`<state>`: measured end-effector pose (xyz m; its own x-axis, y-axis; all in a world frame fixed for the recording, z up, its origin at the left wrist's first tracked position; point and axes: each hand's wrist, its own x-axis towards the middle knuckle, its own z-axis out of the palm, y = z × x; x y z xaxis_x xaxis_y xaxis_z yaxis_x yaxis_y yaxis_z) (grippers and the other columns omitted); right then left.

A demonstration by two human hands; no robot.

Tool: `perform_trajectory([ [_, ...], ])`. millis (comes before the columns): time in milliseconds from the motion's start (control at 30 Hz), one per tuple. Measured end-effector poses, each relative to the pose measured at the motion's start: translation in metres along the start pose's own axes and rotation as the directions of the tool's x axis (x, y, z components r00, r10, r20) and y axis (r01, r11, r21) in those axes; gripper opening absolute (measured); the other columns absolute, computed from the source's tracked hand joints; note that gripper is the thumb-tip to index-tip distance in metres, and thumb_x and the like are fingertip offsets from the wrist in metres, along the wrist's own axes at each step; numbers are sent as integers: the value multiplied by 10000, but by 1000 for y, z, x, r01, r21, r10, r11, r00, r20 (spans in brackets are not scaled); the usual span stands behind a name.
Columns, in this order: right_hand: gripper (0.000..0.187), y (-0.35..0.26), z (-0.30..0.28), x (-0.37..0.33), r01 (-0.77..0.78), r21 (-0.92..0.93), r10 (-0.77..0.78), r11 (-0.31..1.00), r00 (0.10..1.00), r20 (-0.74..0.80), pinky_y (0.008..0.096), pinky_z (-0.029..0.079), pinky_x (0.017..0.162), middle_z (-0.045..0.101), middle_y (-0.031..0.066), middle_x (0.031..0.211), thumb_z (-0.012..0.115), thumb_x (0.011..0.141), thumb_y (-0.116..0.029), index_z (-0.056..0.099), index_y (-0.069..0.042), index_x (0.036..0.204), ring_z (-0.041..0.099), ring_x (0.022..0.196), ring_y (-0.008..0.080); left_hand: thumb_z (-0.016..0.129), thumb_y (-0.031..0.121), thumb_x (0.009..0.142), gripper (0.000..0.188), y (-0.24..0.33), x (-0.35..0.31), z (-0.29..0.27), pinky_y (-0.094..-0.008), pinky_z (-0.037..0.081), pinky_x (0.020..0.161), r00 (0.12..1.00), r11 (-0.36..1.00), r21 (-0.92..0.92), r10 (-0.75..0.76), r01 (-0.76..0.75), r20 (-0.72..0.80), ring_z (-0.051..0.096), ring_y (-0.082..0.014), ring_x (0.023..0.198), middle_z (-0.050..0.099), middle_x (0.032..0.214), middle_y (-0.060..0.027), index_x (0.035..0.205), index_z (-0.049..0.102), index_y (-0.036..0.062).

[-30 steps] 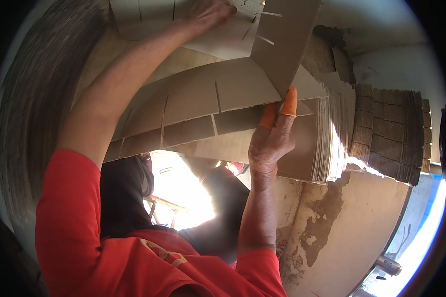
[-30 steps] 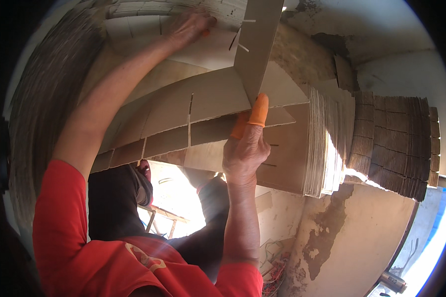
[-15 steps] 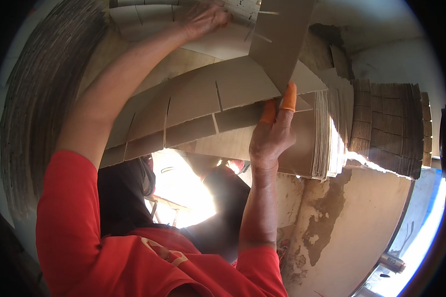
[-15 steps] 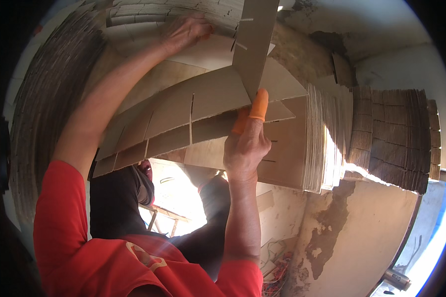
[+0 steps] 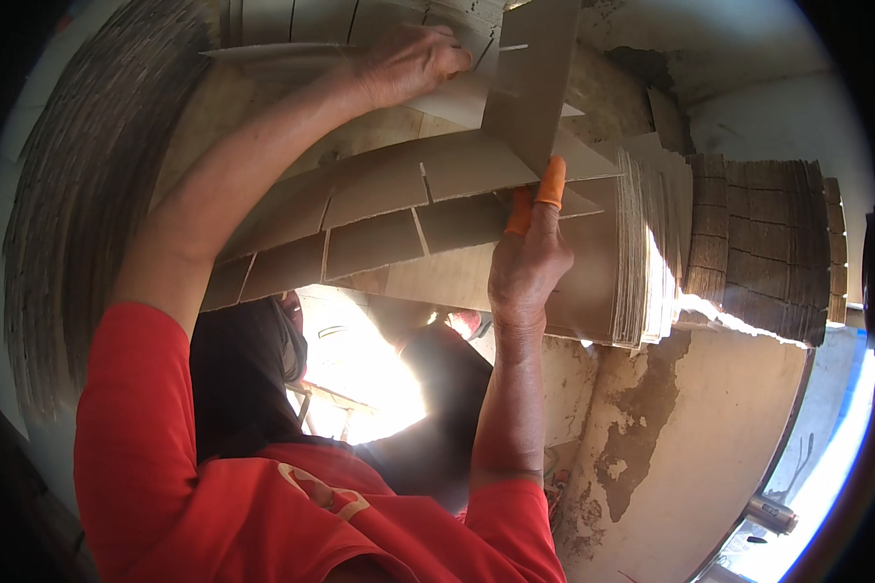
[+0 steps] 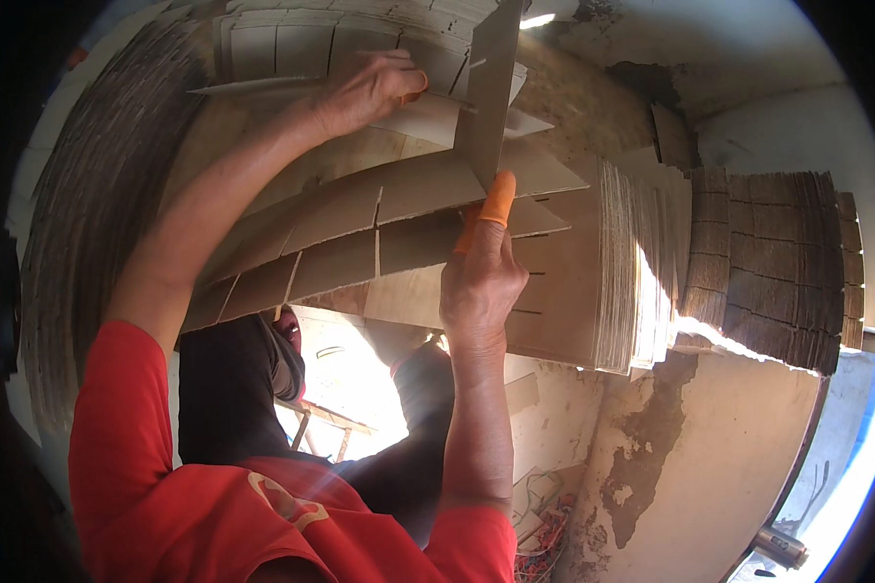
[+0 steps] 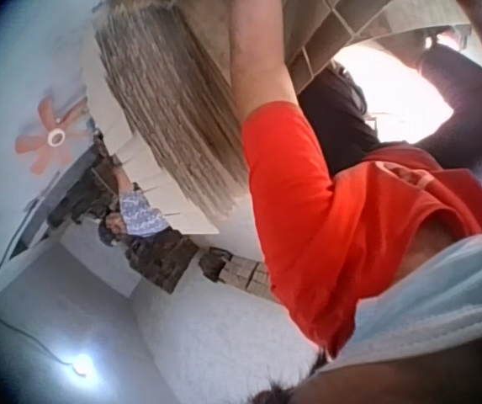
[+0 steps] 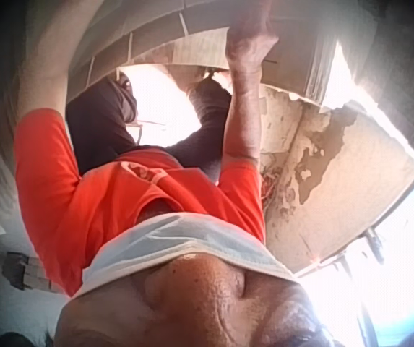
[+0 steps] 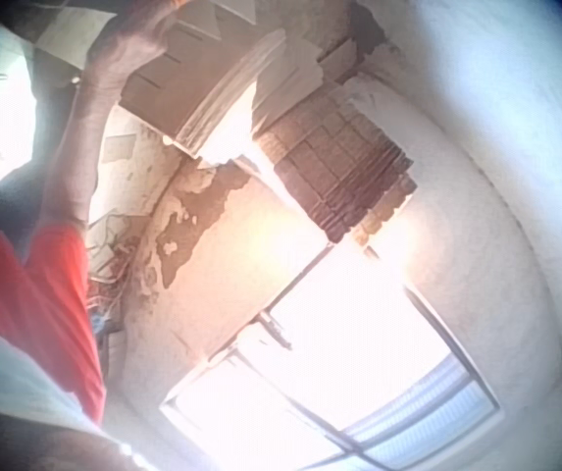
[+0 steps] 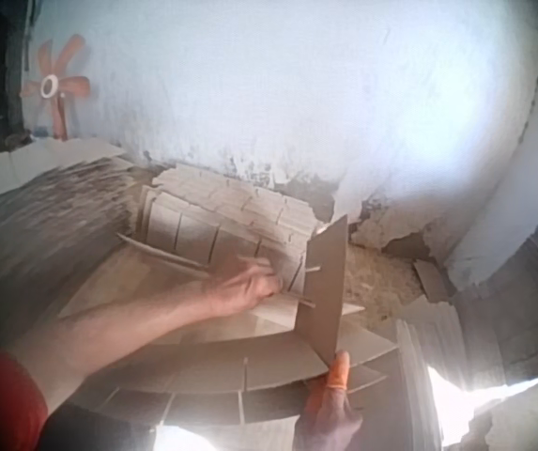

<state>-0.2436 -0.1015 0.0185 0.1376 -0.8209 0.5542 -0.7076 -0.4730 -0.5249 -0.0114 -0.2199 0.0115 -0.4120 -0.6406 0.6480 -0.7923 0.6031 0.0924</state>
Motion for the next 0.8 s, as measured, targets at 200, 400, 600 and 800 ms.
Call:
perform_trajectory([
  [200, 633, 13, 6, -2, 142, -96, -146, 985, 989, -30, 322, 496, 467, 643, 146, 803, 539, 783, 121, 367, 12, 1382, 621, 561, 218, 597, 36, 686, 63, 23, 0, -7, -392, 478, 556, 999, 996, -85, -23, 21, -26, 586, -270, 660, 539, 621, -88, 651, 568, 80],
  [400, 636, 24, 19, -13, 132, -131, -125, 983, 991, 56, 319, 456, 418, 560, 107, 668, 510, 755, 90, 367, 44, 1373, 548, 480, 207, 633, 45, 739, 86, 46, -7, -27, -338, 464, 589, 998, 989, -149, -12, 21, 61, 576, -253, 702, 618, 721, -108, 816, 645, 7],
  [600, 662, 19, 12, -12, 147, -88, -154, 985, 985, -80, 313, 487, 453, 608, 103, 725, 517, 720, 151, 387, 35, 1359, 588, 519, 219, 781, 262, 713, 405, 34, 23, -73, -307, 470, 691, 796, 725, -403, -332, 558, 506, 597, -226, 796, 641, 875, -110, 1005, 657, 12],
  [800, 658, 8, 8, -6, 143, -116, -153, 983, 985, -82, 302, 512, 494, 654, 130, 846, 535, 721, 161, 395, 27, 1350, 634, 588, 244, 774, 271, 633, 442, -19, 49, -34, -430, 433, 870, 921, 957, 135, -285, 257, 267, 515, -333, 1043, 562, 1020, -181, 943, 586, 19],
])
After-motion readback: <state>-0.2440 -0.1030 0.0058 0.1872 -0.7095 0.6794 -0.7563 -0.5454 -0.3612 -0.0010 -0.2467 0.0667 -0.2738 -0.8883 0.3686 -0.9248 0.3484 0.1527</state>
